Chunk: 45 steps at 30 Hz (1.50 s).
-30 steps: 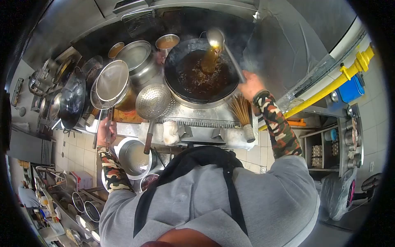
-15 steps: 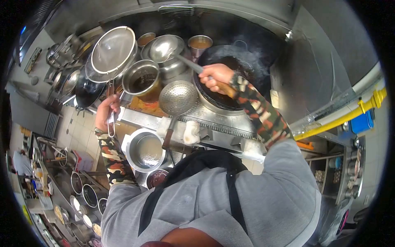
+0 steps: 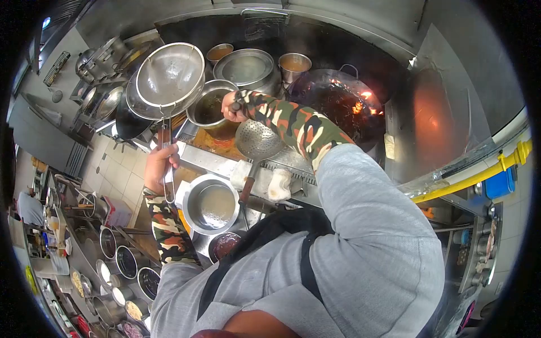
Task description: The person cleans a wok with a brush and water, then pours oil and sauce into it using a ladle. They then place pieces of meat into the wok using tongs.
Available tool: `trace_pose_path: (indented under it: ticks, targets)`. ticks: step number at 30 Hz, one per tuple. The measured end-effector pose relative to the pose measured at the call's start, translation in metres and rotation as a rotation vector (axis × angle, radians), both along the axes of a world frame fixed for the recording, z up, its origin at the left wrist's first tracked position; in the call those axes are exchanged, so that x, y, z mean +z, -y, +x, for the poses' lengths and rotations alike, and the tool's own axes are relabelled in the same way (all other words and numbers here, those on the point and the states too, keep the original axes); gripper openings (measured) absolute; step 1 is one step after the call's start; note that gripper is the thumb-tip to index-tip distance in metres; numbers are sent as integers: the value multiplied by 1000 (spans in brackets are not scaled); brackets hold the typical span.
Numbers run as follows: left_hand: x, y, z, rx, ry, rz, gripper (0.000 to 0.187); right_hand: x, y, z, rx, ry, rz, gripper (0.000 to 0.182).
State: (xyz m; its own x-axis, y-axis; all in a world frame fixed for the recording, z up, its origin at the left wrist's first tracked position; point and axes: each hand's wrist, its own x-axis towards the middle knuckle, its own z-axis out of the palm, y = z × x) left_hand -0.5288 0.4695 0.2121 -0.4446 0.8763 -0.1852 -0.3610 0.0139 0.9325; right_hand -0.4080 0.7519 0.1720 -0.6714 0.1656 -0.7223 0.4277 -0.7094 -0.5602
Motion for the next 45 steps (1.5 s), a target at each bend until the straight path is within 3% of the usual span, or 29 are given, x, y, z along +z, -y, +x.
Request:
trace_pose_path:
  ticks: [3,8,13,15,19,23,26,30,33,35,37,41,42,43,45]
  targets:
    - [-7,5,-7,-24,9,-12,22,-8,-6,14,-100,-128,-396,22]
    - [-7,4,-7,-7,31,-6,21,3,5,58,-96,-188,-562,26]
    - [-7,-9,-8,-33,18,11,19,23,20,101,-98,-251,-507,24]
    - [-3,-16,-6,-32,15,-1,18,33,24,115,-71,-260,-601,24]
    - [1,-26,2,-49,54,0,18,49,31,141,-95,-299,-537,12]
    - [-2,-33,7,-79,29,-42,18,65,37,170,-29,-386,-495,18]
    - [-2,-39,12,-77,176,-6,13,65,37,187,-139,-353,-514,21]
    - [-5,-46,19,-105,161,-71,12,71,45,221,-201,-376,-505,20]
    - [-23,-57,15,-128,163,-107,11,60,45,253,-268,-428,-540,19]
    - [-37,-65,18,-137,168,-88,10,50,47,285,-123,-546,-431,20]
    - [-58,-72,17,-190,240,-118,10,43,52,313,-198,-583,-443,24]
    - [-107,-79,12,-280,498,-126,16,53,69,374,-330,-595,-447,29]
    - [-122,-81,9,-308,645,-67,28,54,72,388,-365,-580,-430,29]
    - [-128,-75,10,-251,880,-69,44,54,75,401,-398,-568,-415,29]
    - [-79,-53,70,166,794,-72,50,47,68,425,-506,-476,-394,27]
